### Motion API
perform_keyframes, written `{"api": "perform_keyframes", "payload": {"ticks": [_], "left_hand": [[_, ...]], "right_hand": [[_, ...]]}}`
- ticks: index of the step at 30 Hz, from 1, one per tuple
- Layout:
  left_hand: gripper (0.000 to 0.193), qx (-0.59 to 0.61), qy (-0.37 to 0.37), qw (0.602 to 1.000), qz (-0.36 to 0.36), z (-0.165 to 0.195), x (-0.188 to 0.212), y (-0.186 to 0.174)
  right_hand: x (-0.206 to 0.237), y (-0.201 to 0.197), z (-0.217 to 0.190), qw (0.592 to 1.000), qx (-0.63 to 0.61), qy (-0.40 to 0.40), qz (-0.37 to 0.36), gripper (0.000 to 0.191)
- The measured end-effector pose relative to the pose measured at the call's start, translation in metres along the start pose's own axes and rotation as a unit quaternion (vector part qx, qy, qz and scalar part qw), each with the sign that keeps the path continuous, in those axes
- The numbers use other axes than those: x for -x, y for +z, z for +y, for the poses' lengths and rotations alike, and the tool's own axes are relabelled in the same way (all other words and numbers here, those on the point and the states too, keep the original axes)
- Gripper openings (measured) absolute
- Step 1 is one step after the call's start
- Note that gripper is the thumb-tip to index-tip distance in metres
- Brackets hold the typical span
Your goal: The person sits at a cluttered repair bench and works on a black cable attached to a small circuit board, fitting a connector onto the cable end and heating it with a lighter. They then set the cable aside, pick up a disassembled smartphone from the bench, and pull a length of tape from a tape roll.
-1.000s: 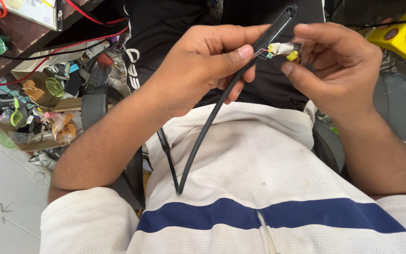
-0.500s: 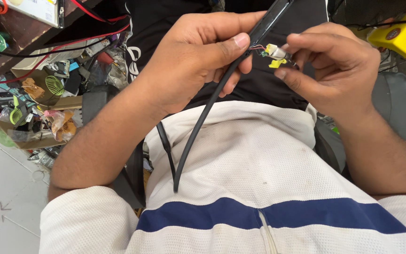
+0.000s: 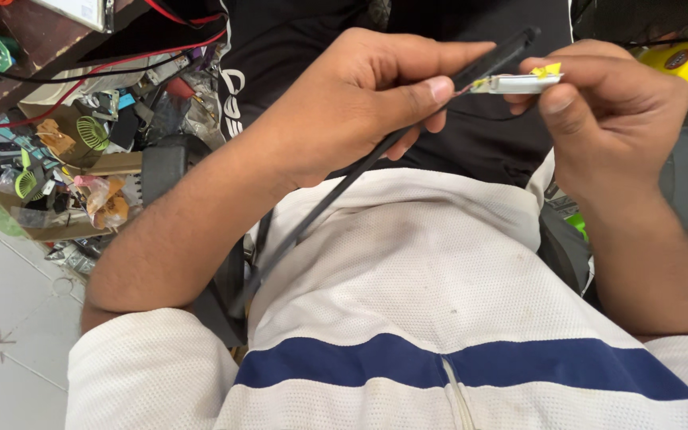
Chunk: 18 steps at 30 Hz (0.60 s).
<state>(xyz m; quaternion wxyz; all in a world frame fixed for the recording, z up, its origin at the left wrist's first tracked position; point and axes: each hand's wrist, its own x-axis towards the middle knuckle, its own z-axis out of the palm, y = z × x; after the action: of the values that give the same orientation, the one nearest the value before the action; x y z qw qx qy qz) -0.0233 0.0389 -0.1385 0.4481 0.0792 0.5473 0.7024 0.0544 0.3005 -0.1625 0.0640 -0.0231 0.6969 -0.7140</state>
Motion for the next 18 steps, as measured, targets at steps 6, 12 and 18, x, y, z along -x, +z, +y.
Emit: {"api": "perform_keyframes", "payload": {"ticks": [6,12,18], "left_hand": [[0.033,0.002,0.009,1.0,-0.018,-0.008,-0.001,-0.001],[0.033,0.024,0.006,0.999,-0.023,-0.014,-0.005,0.002],[0.033,0.023,-0.005,0.999,-0.032,-0.016,-0.006,0.003]], "right_hand": [[0.005,-0.007,0.006,0.989,-0.133,0.06,0.018,0.029],[0.009,-0.011,0.005,0.97,-0.222,0.097,0.004,0.023],[0.01,-0.003,0.0,0.99,-0.113,0.078,0.034,0.017]]}}
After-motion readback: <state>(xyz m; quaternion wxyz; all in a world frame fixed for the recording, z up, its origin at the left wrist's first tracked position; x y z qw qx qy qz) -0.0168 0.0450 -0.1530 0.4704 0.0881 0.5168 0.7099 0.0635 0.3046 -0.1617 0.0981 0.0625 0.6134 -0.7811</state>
